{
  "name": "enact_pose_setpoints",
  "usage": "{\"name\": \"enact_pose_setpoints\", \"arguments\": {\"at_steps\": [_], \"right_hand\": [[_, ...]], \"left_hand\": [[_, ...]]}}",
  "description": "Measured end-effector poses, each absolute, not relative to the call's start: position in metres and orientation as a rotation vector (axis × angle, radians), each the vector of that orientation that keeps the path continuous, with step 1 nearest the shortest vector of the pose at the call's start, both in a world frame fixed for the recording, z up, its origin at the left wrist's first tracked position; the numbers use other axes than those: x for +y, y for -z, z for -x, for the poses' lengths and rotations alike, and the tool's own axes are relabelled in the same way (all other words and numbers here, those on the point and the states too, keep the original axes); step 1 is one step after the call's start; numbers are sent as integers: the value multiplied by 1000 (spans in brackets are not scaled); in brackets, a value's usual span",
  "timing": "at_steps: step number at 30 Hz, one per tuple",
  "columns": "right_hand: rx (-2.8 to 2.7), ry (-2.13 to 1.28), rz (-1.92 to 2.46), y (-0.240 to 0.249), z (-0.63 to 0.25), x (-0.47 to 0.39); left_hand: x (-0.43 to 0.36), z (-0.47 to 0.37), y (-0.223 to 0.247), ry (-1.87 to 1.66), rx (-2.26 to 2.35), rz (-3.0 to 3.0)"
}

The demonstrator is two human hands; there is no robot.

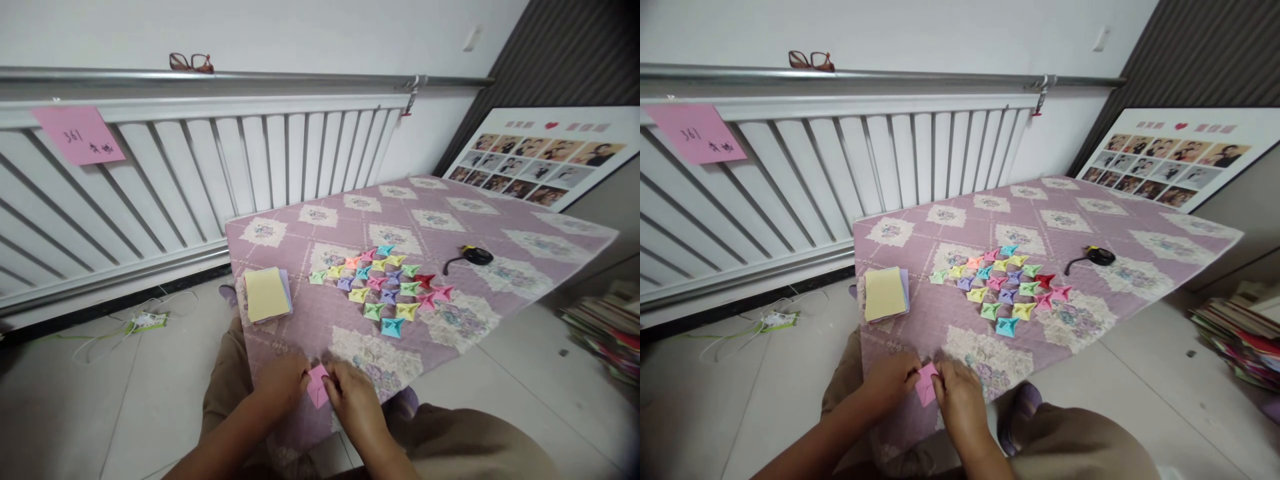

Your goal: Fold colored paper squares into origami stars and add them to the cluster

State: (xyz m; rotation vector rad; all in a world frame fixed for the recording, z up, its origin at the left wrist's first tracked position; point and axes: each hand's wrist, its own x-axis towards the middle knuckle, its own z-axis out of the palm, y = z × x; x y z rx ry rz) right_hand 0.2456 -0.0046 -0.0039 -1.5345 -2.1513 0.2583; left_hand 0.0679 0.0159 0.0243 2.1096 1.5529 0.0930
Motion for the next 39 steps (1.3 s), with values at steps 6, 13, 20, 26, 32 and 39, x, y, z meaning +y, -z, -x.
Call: {"name": "enact_pose_setpoints", "arguments": {"at_steps": [6, 13, 20, 26, 32, 39], "right_hand": [[-2153, -161, 1460, 7, -246, -2], [-2207, -195, 1428, 5, -252, 0], [-2327, -351, 1251, -6, -260, -8], [-2319, -506, 1275, -8, -260, -8], [-2363, -533, 1264, -7, -264, -5], [-2294, -407, 1293, -1, -259, -8]], "left_hand": [[16, -67, -17, -128, 1519, -2273], [14, -64, -6, -119, 1357, -2522], [16, -58, -6, -119, 1253, -2547], [14, -50, -13, -175, 1150, -2508], [9, -48, -5, -187, 1181, -2524], [6, -54, 2, -224, 1297, -2530]]}}
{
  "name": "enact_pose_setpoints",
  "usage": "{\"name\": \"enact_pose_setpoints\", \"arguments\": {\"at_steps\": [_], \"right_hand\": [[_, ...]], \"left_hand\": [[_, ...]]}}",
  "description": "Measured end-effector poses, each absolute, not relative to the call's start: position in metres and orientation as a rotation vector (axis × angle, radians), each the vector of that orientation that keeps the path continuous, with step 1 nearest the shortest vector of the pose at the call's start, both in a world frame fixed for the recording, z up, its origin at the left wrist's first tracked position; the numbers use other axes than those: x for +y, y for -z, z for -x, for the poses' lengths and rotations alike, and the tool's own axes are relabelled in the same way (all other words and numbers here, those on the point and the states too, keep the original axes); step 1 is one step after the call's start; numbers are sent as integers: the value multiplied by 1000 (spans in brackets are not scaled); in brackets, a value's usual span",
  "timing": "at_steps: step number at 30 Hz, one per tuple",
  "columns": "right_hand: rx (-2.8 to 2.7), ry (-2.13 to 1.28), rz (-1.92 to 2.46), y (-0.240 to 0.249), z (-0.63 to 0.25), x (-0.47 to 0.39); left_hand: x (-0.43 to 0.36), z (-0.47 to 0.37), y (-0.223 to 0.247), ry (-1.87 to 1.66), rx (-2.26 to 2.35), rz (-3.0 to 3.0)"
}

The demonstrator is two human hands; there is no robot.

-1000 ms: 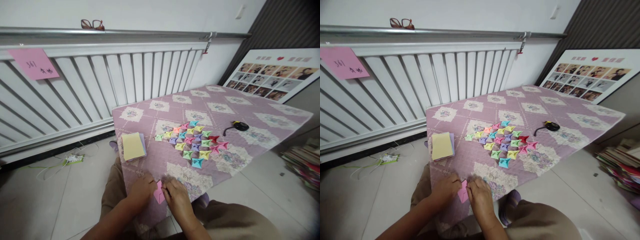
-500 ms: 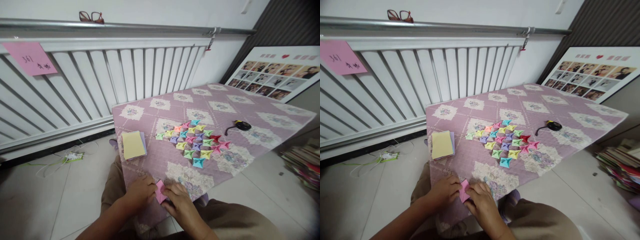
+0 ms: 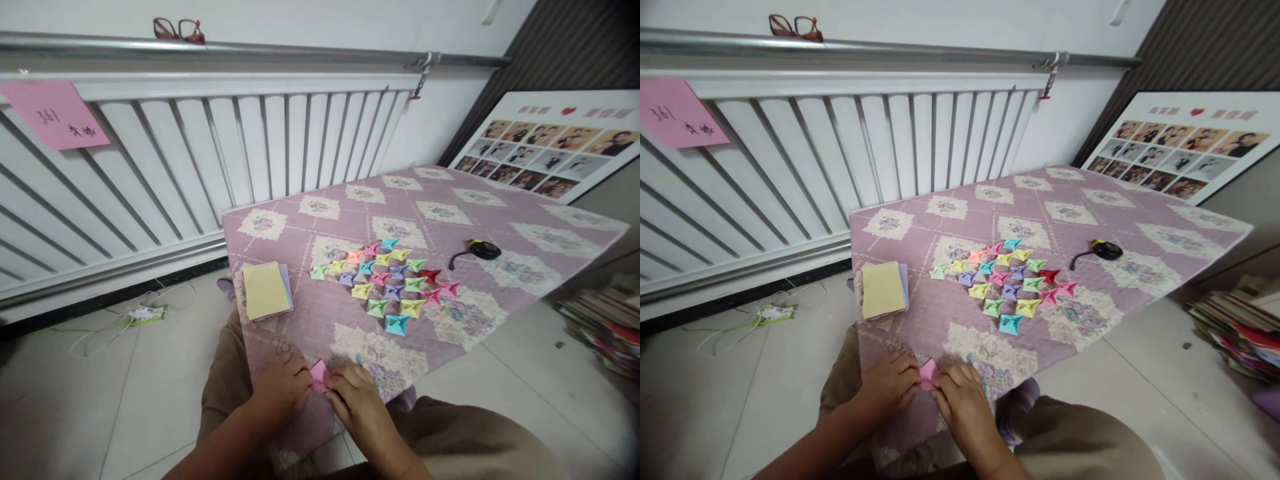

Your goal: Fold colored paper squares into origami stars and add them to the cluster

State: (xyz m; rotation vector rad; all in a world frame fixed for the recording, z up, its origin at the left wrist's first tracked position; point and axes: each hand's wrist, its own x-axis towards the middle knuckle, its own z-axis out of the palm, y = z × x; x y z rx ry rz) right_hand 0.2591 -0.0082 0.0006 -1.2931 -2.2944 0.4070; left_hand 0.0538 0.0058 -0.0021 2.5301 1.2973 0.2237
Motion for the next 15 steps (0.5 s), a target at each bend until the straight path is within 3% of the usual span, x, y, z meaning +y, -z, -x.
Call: {"name": "enact_pose_setpoints", "arguments": {"at_steps": [15], "right_hand": [[-2084, -307, 1500, 10, -252, -10]], "left_hand": [[4, -64, -3, -390, 1564, -2270]]}}
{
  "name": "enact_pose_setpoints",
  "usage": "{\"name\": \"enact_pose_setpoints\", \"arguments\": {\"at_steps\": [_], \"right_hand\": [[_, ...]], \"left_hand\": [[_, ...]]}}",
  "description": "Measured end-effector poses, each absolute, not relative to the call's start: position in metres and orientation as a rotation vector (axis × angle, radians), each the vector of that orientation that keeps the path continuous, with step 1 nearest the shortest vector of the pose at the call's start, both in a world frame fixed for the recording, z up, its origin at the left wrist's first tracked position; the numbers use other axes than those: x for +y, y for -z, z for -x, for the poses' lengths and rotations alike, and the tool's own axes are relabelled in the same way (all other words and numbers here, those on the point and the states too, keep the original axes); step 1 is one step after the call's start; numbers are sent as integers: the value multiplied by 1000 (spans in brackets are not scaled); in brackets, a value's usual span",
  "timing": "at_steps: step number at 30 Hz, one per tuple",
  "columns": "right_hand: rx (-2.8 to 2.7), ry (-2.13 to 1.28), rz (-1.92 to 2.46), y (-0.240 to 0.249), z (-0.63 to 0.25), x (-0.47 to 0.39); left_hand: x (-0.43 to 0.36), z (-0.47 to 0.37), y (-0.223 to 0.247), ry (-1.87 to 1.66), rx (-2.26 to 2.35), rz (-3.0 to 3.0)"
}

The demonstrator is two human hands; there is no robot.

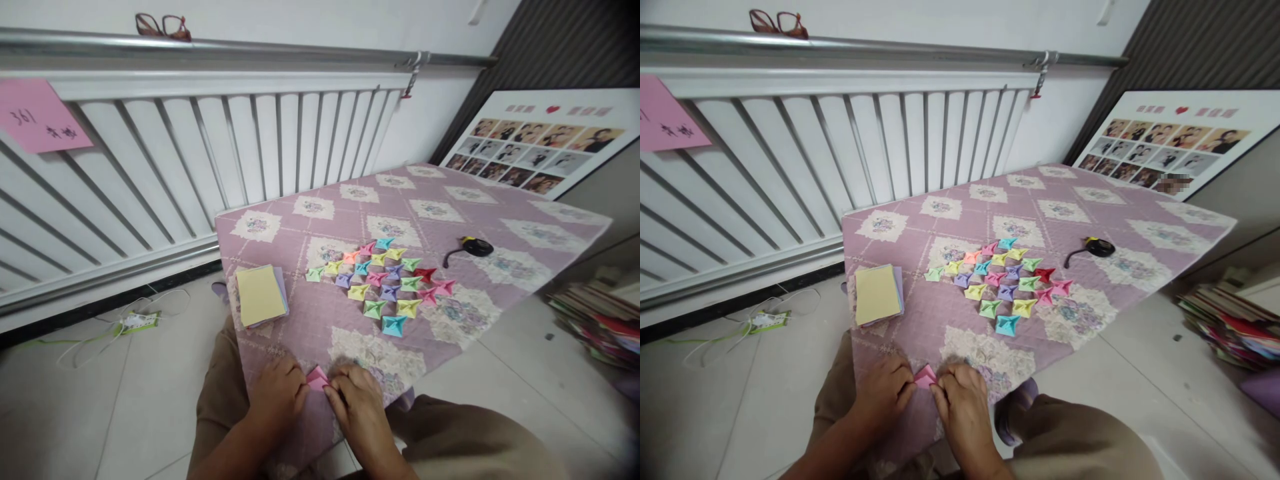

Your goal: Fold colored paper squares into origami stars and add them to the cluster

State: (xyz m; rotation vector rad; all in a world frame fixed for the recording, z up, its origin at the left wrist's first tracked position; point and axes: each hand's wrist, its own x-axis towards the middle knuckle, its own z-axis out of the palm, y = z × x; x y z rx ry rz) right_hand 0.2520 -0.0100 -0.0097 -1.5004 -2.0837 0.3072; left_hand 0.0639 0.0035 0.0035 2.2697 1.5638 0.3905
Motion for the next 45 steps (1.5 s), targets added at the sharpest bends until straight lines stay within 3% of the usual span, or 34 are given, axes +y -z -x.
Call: {"name": "enact_pose_setpoints", "arguments": {"at_steps": [16, 29, 38, 45], "right_hand": [[-2005, -252, 1682, 9, -247, -8], [-1993, -228, 1695, 15, -248, -7], [-2072, -143, 1481, 9, -252, -12], [-2273, -23, 1255, 11, -242, -34]], "left_hand": [[12, -68, -8, -188, 1637, -2318], [15, -64, 1, -224, 1645, -2334], [13, -58, 7, -351, 1150, -2842], [9, -53, -1, -257, 1048, -2914]]}}
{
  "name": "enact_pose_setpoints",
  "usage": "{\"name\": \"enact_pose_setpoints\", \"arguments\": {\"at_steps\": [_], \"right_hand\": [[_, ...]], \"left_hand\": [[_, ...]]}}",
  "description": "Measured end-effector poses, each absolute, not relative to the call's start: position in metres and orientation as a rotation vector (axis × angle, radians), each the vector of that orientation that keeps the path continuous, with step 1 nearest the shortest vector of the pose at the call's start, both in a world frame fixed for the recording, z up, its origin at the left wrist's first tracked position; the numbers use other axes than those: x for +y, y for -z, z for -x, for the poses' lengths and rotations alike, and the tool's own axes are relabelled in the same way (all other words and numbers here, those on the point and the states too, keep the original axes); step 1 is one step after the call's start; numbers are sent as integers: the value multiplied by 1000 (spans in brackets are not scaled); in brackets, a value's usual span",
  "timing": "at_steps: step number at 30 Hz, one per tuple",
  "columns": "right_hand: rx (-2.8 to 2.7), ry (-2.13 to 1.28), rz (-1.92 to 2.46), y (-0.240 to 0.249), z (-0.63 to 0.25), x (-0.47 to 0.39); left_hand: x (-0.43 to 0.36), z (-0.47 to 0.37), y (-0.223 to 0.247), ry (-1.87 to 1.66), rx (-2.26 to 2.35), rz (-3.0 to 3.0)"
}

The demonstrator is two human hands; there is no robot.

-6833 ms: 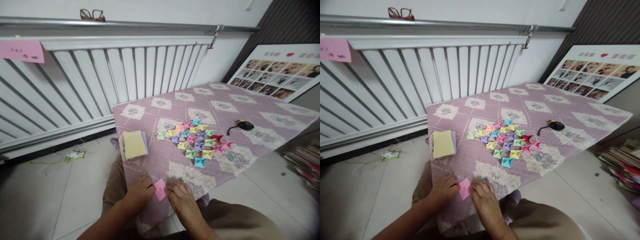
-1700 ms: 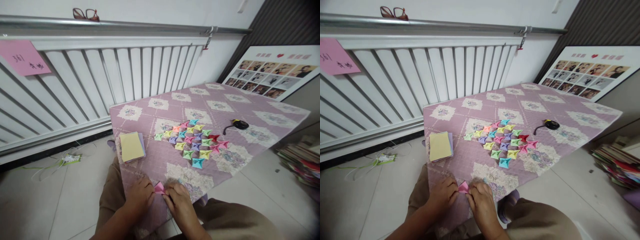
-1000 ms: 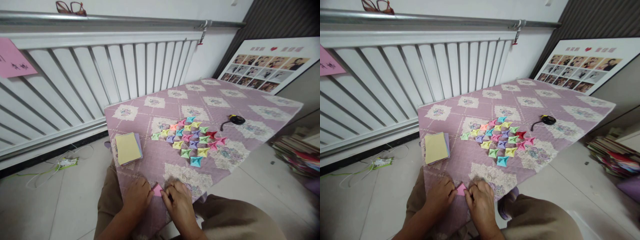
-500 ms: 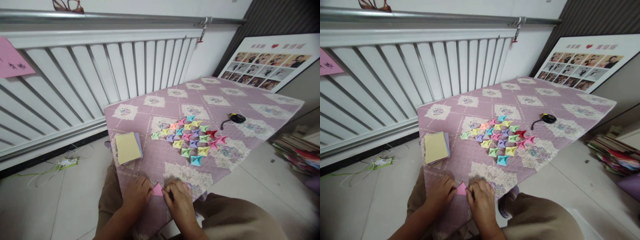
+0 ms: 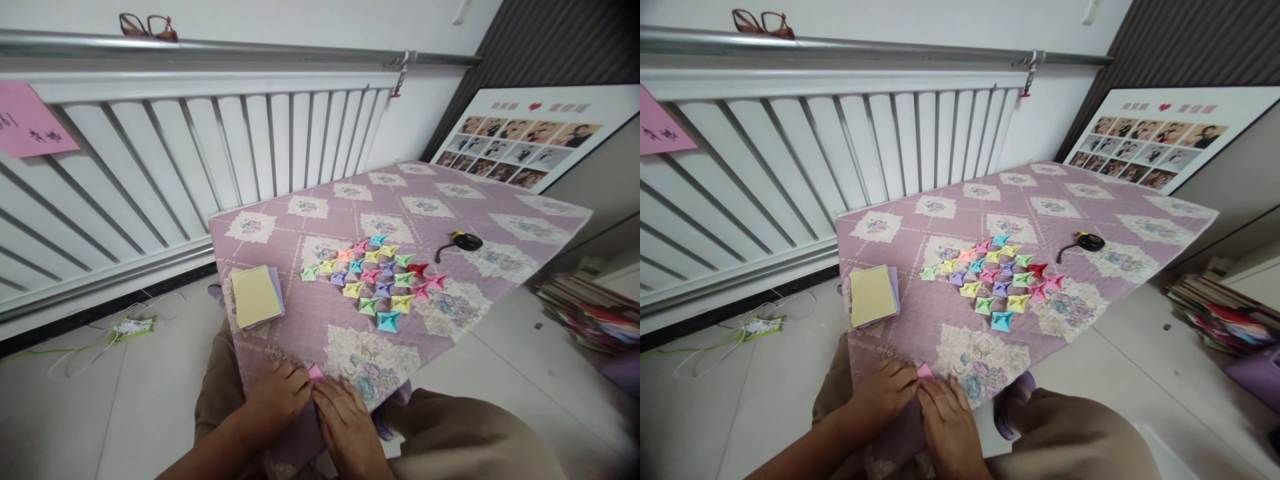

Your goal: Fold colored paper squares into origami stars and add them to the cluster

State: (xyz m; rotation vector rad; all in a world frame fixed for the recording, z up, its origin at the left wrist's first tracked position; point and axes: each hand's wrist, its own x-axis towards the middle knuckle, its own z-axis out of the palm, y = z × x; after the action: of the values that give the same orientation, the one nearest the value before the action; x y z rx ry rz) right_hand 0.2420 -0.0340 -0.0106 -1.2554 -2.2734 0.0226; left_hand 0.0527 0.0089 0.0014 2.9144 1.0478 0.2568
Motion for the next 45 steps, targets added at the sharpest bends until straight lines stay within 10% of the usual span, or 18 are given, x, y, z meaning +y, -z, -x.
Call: {"name": "enact_pose_setpoints", "arguments": {"at_steps": [20, 45], "right_hand": [[-2289, -448, 1534, -13, -246, 5], [-2417, 7, 1435, -15, -234, 15]], "left_hand": [[9, -57, -3, -476, 1429, -2300], [15, -65, -11, -765, 1397, -2284]]}}
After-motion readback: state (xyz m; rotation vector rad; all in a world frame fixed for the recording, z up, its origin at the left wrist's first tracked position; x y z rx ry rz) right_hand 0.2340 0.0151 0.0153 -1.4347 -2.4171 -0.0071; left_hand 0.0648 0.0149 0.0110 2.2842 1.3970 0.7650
